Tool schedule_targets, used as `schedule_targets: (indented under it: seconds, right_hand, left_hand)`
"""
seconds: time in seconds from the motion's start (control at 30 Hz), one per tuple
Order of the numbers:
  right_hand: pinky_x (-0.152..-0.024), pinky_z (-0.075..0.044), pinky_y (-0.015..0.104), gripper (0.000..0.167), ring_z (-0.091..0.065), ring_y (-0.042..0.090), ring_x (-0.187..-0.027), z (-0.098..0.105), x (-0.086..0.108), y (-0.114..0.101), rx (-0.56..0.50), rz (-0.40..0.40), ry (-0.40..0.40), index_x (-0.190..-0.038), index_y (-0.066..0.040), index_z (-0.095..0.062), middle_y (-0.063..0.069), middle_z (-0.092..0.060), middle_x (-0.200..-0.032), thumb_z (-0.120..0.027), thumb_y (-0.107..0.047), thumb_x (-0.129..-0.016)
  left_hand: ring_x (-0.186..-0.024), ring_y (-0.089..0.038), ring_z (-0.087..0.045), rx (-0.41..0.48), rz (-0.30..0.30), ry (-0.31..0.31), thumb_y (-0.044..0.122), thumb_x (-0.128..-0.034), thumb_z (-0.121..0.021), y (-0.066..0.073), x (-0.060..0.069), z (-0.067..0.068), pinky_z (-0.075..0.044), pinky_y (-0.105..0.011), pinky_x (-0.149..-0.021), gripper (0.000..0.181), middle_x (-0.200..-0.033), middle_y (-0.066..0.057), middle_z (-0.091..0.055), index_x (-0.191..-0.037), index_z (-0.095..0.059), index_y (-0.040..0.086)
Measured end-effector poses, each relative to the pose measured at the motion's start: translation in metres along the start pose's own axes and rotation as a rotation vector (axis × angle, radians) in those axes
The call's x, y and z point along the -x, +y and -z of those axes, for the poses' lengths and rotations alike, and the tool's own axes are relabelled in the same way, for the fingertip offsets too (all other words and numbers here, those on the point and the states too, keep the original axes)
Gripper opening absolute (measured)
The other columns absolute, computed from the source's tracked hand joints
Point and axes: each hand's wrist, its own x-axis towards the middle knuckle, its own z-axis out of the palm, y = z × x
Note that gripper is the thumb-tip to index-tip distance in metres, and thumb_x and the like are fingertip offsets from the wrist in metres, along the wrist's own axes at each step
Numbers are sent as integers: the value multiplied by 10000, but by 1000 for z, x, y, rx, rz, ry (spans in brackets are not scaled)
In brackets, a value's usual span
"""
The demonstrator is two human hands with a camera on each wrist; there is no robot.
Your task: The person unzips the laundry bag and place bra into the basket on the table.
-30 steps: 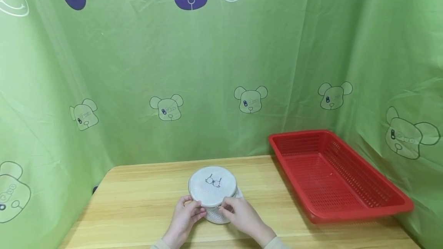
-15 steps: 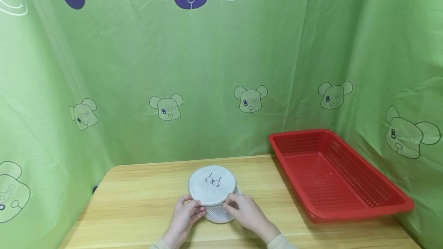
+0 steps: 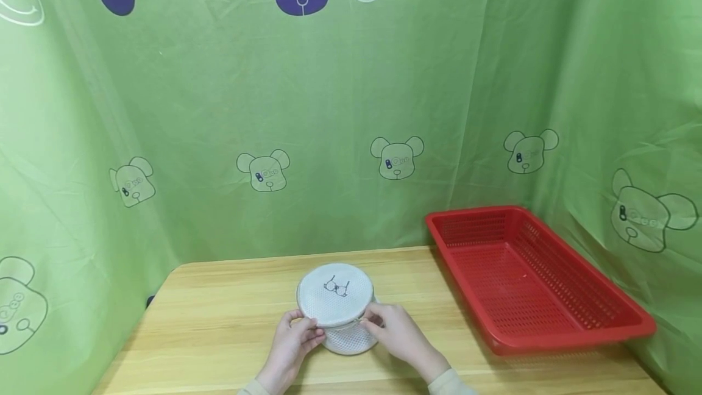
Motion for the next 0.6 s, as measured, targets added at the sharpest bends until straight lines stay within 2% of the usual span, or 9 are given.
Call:
schedule_targets:
  seconds: [0.37, 0.6]
  right_hand:
    - [-683, -536, 190, 56, -617, -2, -764, 3, 0, 3, 3, -10, 1, -842, -171, -668, -54, -712, -827, -655, -179, -896]
    - [-687, -538, 189, 49, -609, -8, -770, 0, 0, 1, -2, 4, -6, -843, -159, -663, -59, -705, -830, -656, -162, -891]
  left_hand:
    - [-769, -129, -627, 3, -3, 10, 36, -853, -582, 2, 1, 0, -599, -293, -797, 411, -855, -46, -616, -1172, -331, -29]
    - [-792, -142, -629, 10, -1, 7, 81, -888, -579, 3, 2, 0, -597, -309, -816, 431, -890, -62, -609, -1216, -329, -41]
